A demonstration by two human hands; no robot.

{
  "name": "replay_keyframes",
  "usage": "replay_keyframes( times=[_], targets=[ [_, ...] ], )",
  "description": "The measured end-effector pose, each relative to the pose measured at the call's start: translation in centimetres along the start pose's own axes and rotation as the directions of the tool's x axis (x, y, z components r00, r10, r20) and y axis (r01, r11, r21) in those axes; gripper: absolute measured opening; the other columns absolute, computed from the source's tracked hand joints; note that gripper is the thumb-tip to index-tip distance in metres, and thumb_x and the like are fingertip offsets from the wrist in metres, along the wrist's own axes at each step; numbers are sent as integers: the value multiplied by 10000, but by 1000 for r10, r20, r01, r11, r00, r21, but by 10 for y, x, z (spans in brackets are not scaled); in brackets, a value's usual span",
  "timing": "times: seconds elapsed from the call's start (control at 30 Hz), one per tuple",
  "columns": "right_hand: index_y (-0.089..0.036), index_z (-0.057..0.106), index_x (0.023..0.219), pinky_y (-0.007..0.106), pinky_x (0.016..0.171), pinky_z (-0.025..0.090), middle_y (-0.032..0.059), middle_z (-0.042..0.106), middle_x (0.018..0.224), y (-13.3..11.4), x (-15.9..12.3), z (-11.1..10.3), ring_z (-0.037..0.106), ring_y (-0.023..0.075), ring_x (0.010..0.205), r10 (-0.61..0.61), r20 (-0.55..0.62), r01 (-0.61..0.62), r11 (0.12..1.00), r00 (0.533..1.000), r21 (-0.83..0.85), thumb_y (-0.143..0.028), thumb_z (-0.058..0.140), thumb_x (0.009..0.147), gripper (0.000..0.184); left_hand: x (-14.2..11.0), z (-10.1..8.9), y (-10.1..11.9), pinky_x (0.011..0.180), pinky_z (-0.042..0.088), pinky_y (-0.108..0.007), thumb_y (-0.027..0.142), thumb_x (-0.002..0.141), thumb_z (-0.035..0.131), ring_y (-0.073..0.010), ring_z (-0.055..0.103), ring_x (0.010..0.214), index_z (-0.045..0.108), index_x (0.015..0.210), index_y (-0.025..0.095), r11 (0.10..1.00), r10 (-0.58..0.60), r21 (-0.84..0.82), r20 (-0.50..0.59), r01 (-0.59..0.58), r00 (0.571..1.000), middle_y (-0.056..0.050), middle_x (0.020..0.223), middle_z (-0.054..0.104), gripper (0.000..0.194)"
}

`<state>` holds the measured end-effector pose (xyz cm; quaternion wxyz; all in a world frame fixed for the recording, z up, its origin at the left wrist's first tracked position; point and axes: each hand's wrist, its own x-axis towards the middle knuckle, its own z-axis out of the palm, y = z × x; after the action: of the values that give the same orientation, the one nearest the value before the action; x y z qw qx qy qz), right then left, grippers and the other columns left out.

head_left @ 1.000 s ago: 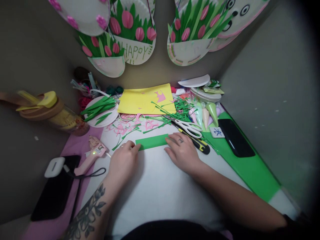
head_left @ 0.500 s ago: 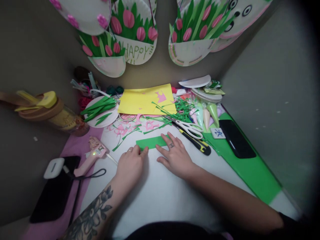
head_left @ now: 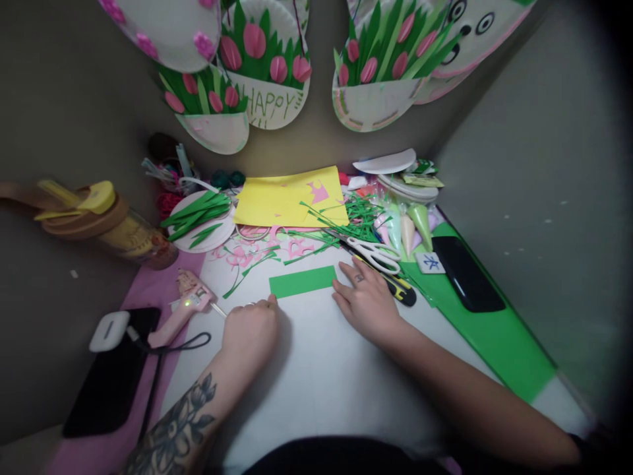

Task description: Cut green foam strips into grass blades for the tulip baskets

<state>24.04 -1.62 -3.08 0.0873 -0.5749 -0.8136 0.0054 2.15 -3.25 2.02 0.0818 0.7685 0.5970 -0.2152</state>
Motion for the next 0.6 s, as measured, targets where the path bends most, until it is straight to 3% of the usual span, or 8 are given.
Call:
replay_keyframes(
  times=[0.13,0.23,0.37,0.47,0.6],
  targets=[
    [-200,737,963,469,981,312,89,603,1271,6,2,3,415,321,1251,1,-85,0,1000,996,5,-302,515,894,254,1,3,-6,622,445,-336,158,893,307,-255,662,758,615,1120,111,1000,20,-15,-64,-21,998,-128,854,669,386],
    [-189,727,890,445,969,309,91,647,1164,9,4,7,452,291,1179,-18,-178,25,999,984,37,-290,535,888,217,4,8,-10,629,443,-324,206,900,337,-237,645,774,649,1054,170,996,-2,-85,-177,-13,984,-90,866,656,350],
    [-170,668,993,396,926,322,101,643,1060,7,6,13,472,250,1082,-117,-229,128,991,966,32,-200,528,890,177,12,16,-9,734,446,-310,231,930,357,-211,593,897,650,1087,205,988,19,-136,-346,-70,938,-83,963,634,334],
    [-170,638,1008,373,863,331,100,637,1045,2,10,15,475,238,1036,-277,-180,277,961,944,-30,-147,470,917,193,19,18,-5,796,438,-325,194,912,423,-223,546,969,642,1094,210,979,139,-87,-381,-186,914,-86,1028,622,286],
    [-160,633,914,354,754,343,90,644,934,-2,21,13,510,223,880,-448,-29,442,889,893,-118,-144,450,927,184,24,11,4,768,444,-340,133,889,440,-241,542,952,637,1037,153,967,246,10,-278,-253,928,-102,976,618,247]
  ],
)
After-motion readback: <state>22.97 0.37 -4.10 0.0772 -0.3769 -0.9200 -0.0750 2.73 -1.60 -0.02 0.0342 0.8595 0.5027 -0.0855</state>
